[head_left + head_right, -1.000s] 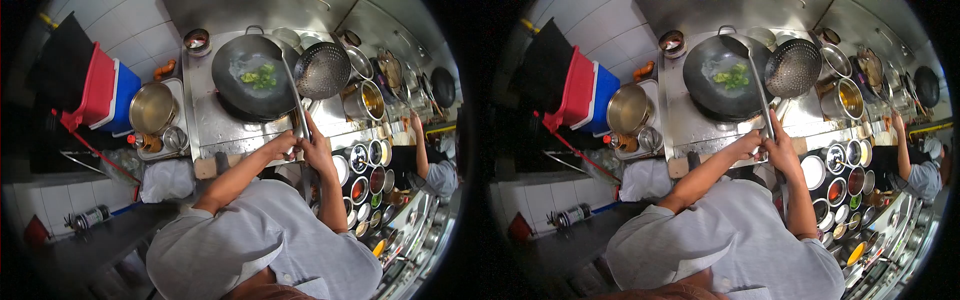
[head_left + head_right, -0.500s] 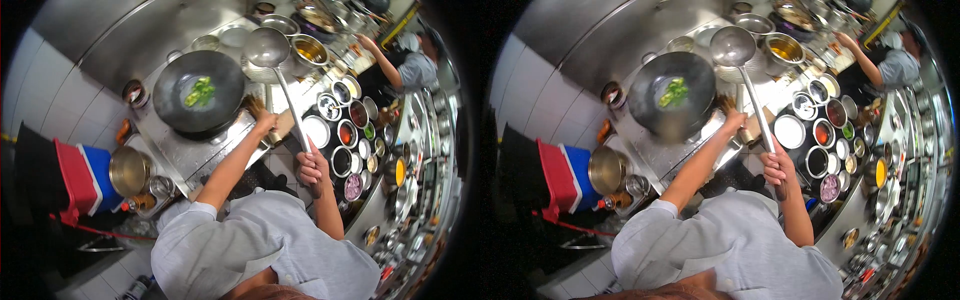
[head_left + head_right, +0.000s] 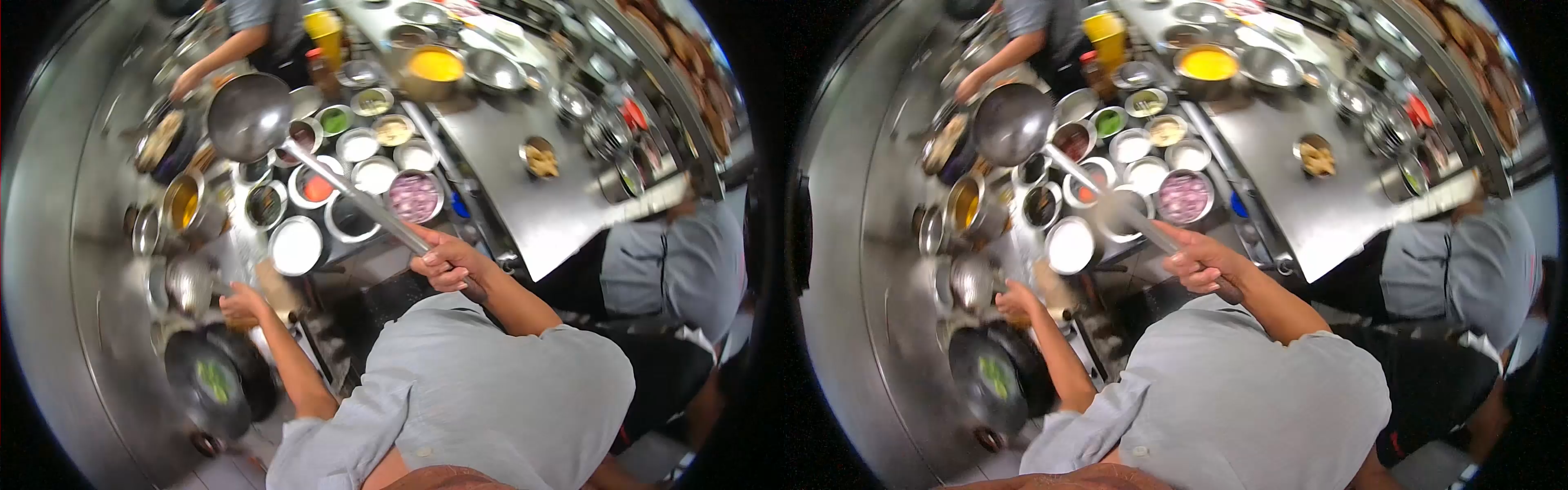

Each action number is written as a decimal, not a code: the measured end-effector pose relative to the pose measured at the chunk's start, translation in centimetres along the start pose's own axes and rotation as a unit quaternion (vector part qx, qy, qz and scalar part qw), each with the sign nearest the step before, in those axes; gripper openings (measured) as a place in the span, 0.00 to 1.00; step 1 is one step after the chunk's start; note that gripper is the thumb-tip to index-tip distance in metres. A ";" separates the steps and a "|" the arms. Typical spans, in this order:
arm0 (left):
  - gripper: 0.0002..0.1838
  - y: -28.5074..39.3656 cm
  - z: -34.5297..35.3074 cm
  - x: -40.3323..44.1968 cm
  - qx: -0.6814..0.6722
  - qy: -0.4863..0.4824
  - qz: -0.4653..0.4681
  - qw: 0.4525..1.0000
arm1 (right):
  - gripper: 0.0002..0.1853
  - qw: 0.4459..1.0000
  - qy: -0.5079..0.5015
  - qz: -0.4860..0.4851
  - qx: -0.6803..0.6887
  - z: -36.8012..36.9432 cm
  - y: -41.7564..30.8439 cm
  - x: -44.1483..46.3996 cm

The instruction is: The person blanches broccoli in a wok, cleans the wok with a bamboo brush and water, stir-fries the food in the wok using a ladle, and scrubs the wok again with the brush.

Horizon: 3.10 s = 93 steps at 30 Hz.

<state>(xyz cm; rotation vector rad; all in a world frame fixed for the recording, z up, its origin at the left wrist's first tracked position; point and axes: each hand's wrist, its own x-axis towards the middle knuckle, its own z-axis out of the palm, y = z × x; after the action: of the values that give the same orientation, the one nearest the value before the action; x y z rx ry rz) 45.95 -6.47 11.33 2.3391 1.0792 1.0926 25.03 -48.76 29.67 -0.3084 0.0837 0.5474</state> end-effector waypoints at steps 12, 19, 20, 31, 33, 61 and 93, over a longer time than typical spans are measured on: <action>0.20 32.8 -8.5 -51.6 -0.335 -0.883 0.043 0.325 | 0.44 0.988 0.037 -0.148 -0.028 -6.1 -7.7 -11.3; 0.10 36.8 -6.8 -60.1 -0.310 -0.867 -0.063 0.385 | 0.45 0.975 0.089 -0.205 -0.008 -6.6 -7.4 -15.5; 0.08 37.1 -6.7 -59.8 -0.315 -0.862 -0.040 0.394 | 0.45 0.974 0.085 -0.210 0.004 -6.7 -7.6 -15.7; 0.07 18.5 -7.7 -29.1 -0.400 -0.780 -0.152 0.456 | 0.46 0.996 0.003 -0.076 0.051 -6.8 -8.8 -10.6; 0.06 11.7 -11.0 -18.9 -0.380 -0.713 -0.162 0.566 | 0.45 0.997 -0.048 -0.021 0.051 -6.1 -7.2 -7.0; 0.08 -37.3 -22.2 21.9 0.167 -0.063 0.085 0.980 | 0.44 0.943 -0.131 0.303 -0.028 8.5 17.0 14.6; 0.08 1.2 -19.0 -5.6 -0.452 -0.547 -0.297 0.640 | 0.46 0.957 -0.023 0.280 -0.070 6.6 4.8 7.3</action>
<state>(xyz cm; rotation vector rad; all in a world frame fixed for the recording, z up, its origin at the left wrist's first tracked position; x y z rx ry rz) 29.72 -11.68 21.48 1.1726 0.4717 -0.1788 28.73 -39.17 33.46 -0.4111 0.0872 1.1271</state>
